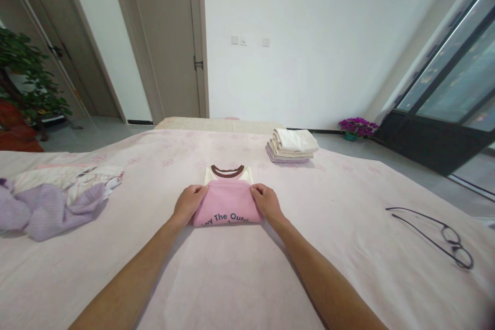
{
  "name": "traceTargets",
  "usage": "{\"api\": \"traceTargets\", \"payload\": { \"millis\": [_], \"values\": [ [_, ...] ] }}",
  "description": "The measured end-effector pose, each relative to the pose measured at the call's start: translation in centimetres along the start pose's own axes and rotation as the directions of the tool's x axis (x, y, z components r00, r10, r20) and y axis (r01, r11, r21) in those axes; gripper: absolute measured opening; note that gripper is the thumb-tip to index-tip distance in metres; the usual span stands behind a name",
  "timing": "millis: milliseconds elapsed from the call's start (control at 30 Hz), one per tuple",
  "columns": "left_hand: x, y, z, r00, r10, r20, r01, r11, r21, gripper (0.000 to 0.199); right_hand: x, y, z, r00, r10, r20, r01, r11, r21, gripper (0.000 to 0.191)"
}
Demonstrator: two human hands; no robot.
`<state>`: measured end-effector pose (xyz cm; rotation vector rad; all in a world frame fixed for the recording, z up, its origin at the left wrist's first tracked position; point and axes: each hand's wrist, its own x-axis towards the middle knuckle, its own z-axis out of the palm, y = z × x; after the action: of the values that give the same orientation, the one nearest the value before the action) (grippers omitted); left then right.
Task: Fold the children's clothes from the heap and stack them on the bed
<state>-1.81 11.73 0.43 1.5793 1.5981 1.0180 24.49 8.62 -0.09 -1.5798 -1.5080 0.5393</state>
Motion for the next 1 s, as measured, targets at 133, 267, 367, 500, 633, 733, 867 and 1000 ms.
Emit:
{"api": "traceTargets", "payload": {
  "millis": [133,267,367,500,633,733,867,1000],
  "values": [
    [-0.2,0.2,-0.2,0.982,0.188,-0.018,-0.159,0.874,0.460,0.036,0.4,0.4,0.2,0.995,0.082,0.055,-0.080,0.996,-0.024,0.020],
    [-0.5,0.2,-0.2,0.958,0.286,-0.012,-0.209,0.726,0.655,0.031,-0.1,0.4,-0.2,0.999,0.032,-0.009,-0.033,0.959,-0.282,0.021],
    [-0.4,-0.4,-0.5,0.894,0.447,0.006,-0.365,0.721,0.589,0.023,-0.6,0.2,-0.9,0.989,-0.149,-0.003,0.138,0.919,-0.369,0.019],
    [0.1,-1.8,-1.9,0.710,0.642,0.289,-0.698,0.589,0.407,0.030,-1.1,0.2,-2.6,0.895,-0.357,0.267,0.433,0.836,-0.336,0.026],
    [0.4,-2.9,-3.9,0.571,0.632,0.524,-0.812,0.527,0.250,0.045,-1.3,0.6,-5.0,0.762,-0.435,0.479,0.595,0.762,-0.255,0.043],
    [0.4,-2.6,-5.4,0.541,0.579,0.609,-0.816,0.537,0.214,0.051,-1.5,0.8,-6.5,0.716,-0.403,0.569,0.613,0.754,-0.238,0.054],
    [0.4,-1.2,-7.0,0.516,0.458,0.724,-0.800,0.560,0.216,0.067,-1.9,0.8,-7.1,0.706,-0.321,0.632,0.586,0.765,-0.267,0.079],
    [0.4,-0.8,-7.4,0.510,0.408,0.758,-0.788,0.575,0.220,0.086,-2.1,0.9,-6.4,0.732,-0.351,0.583,0.599,0.740,-0.306,0.066]
  ]
}}
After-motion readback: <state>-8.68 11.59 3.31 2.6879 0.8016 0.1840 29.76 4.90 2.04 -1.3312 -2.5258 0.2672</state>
